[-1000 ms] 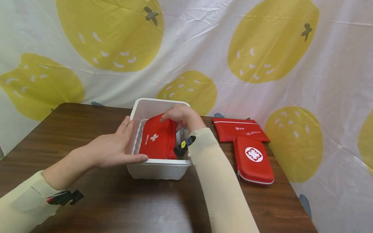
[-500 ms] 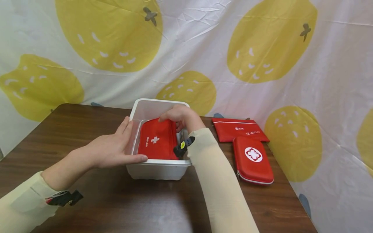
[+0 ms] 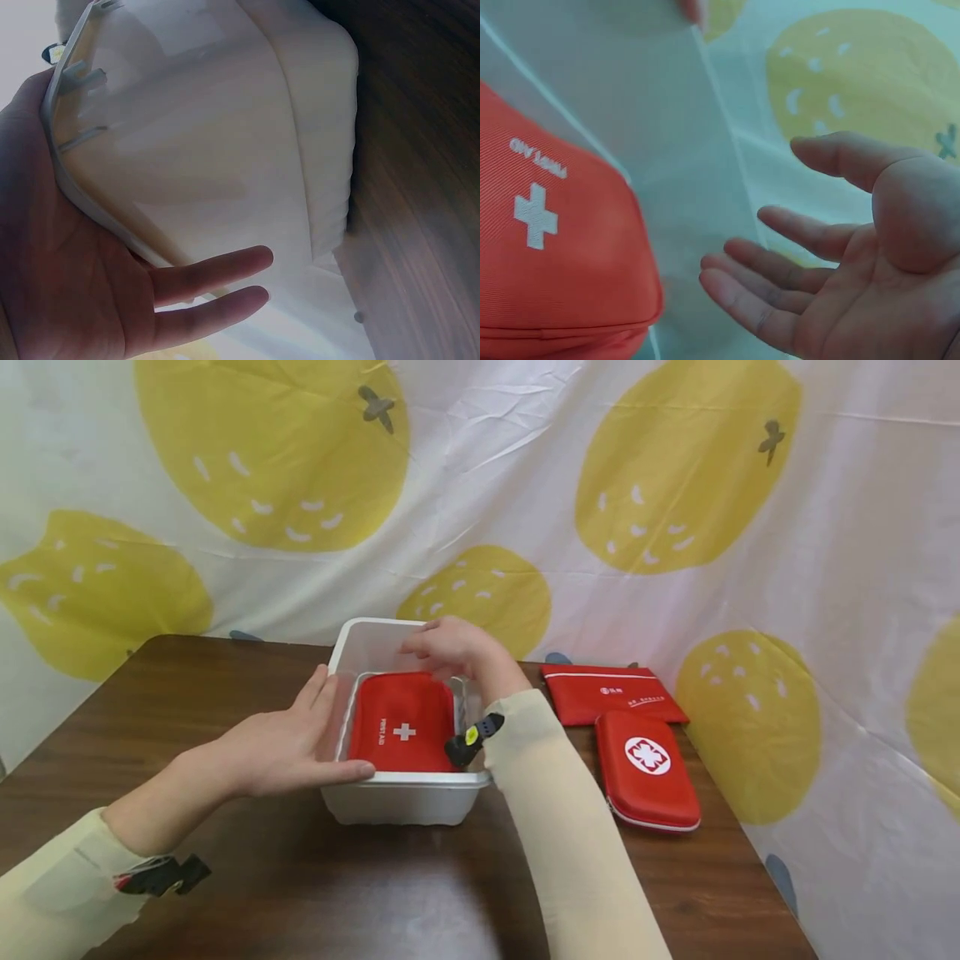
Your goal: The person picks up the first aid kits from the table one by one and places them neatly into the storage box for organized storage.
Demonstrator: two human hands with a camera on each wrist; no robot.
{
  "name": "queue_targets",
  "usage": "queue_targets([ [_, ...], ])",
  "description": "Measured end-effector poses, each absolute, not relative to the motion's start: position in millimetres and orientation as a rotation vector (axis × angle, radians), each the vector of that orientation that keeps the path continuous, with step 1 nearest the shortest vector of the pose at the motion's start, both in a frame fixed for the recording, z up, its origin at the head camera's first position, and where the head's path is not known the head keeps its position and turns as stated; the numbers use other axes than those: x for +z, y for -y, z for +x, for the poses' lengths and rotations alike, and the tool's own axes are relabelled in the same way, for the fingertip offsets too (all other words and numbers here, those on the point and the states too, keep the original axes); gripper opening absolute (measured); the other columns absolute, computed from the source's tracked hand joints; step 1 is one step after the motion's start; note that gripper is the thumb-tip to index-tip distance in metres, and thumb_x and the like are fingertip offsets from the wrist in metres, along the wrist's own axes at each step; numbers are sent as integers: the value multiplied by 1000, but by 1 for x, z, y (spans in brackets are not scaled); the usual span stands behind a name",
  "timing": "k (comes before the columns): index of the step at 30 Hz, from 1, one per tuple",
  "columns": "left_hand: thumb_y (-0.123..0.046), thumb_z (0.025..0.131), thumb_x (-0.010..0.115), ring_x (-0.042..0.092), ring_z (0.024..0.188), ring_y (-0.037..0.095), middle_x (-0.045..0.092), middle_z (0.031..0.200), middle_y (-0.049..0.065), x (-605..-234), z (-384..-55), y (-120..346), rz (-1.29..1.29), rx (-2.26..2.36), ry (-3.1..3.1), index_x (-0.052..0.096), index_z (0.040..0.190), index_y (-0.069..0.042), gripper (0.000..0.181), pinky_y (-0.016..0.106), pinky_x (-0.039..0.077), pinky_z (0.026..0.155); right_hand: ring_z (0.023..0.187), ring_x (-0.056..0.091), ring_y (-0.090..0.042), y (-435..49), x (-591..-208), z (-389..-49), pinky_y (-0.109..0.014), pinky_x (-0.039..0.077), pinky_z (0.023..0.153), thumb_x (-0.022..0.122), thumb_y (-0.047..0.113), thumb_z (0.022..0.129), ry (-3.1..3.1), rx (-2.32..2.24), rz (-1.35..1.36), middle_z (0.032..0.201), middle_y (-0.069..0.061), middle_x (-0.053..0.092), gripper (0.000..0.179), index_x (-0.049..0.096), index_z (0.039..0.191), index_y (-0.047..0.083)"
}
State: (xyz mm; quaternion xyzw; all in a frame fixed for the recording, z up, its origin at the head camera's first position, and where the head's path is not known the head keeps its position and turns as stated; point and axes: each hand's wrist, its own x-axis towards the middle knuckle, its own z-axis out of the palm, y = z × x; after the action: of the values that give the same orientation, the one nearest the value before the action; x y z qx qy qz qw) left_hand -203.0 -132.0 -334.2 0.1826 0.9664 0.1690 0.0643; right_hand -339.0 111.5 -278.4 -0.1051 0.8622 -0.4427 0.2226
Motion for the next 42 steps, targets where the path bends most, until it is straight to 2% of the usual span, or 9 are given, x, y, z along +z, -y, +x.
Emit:
queue_targets([
  [11,-90,86,61,75,108,36,2,183,27,-339,-207,136,553,529,-2922,5,174,2,139,48,64,82,127,72,-32,-141,-257,-323,-43,61,106,63,24,110,-2359,-1461,-460,149,-17,67,46,63,151,4],
  [15,-88,86,62,75,104,34,3,183,28,-341,-208,137,559,529,-2929,6,174,3,138,45,63,78,123,72,-24,-164,-257,-317,-39,61,105,63,24,110,-2348,-1547,-498,146,-12,67,46,61,152,5],
  [18,-87,87,63,75,99,32,4,183,29,-341,-209,139,556,521,-2936,7,174,3,137,45,63,76,118,73,-17,-183,-258,-312,-36,60,105,63,23,110,-2356,-1611,-500,137,-3,70,45,61,151,4],
  [22,-85,88,64,75,96,31,4,182,30,-341,-209,143,553,516,-2947,8,174,3,135,45,63,75,110,75,-10,-206,-264,-306,-32,61,101,62,20,111,-2404,-1659,-488,123,6,72,45,59,150,0],
  [28,-85,88,64,75,93,30,5,182,30,-342,-211,148,558,524,-2968,8,174,1,134,43,61,72,108,74,-4,-244,-278,-298,-25,59,97,61,21,111,-2530,-1592,-441,133,2,68,49,56,153,-3],
  [34,-86,88,63,75,93,28,3,183,28,-346,-215,148,557,533,-2960,8,174,0,134,43,61,72,110,69,-1,-297,-301,-293,-24,58,98,63,27,111,-2655,-1470,-354,123,18,69,53,55,156,-1],
  [37,-88,87,62,75,93,28,3,183,27,-346,-216,147,559,532,-2962,7,175,-2,134,44,61,74,109,68,1,-326,-310,-290,-21,58,95,62,32,112,-2749,-1361,-266,134,5,69,55,54,157,1],
  [40,-88,88,62,76,95,31,3,183,27,-345,-215,146,559,525,-2964,7,175,-1,134,45,61,75,107,65,2,-354,-319,-287,-18,57,92,59,34,114,-2815,-1272,-190,148,-14,63,57,51,159,0],
  [42,-87,88,62,76,96,31,4,183,28,-344,-215,146,560,524,-2962,7,175,-1,134,44,61,74,104,63,3,-370,-323,-286,-17,56,90,57,35,114,-2854,-1216,-148,153,-22,59,58,50,159,-1],
])
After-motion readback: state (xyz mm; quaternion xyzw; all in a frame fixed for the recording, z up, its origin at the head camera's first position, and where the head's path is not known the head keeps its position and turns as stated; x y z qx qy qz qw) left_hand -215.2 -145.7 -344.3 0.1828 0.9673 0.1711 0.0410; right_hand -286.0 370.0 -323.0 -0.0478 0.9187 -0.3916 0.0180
